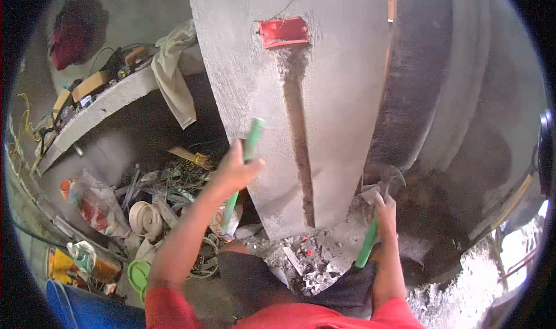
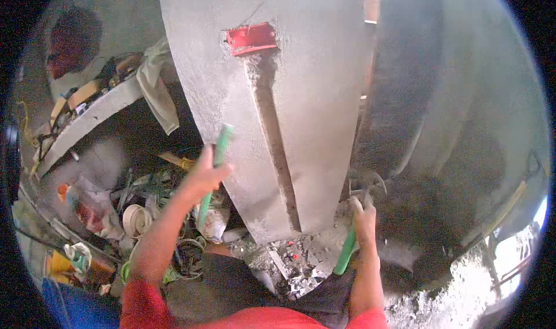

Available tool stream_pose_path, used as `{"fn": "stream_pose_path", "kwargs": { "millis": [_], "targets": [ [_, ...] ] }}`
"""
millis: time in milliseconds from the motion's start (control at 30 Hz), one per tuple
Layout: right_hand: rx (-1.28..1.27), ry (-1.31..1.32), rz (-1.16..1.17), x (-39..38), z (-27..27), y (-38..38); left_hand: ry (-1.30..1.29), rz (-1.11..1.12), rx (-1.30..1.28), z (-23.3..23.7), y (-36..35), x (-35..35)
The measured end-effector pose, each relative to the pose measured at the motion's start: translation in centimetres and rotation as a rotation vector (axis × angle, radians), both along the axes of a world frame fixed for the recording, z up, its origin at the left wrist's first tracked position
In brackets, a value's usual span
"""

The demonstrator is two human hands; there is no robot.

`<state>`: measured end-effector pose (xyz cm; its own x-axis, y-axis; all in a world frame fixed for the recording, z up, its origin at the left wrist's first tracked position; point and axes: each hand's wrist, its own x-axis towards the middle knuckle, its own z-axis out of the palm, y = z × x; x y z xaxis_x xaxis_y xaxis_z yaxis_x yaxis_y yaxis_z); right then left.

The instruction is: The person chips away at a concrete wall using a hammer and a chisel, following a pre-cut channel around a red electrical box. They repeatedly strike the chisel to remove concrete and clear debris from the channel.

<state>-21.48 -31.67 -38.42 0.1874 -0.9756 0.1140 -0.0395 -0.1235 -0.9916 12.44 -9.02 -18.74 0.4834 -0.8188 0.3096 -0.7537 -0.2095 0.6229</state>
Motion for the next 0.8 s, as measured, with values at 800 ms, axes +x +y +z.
{"fn": "stream_pose_path", "kwargs": {
  "millis": [800],
  "targets": [
    [-0.818, 0.207, 0.012, 6.4, 34.9, 8.1, -0.854, 0.093, -0.057, 17.5, -6.9, 0.8]
  ]
}}
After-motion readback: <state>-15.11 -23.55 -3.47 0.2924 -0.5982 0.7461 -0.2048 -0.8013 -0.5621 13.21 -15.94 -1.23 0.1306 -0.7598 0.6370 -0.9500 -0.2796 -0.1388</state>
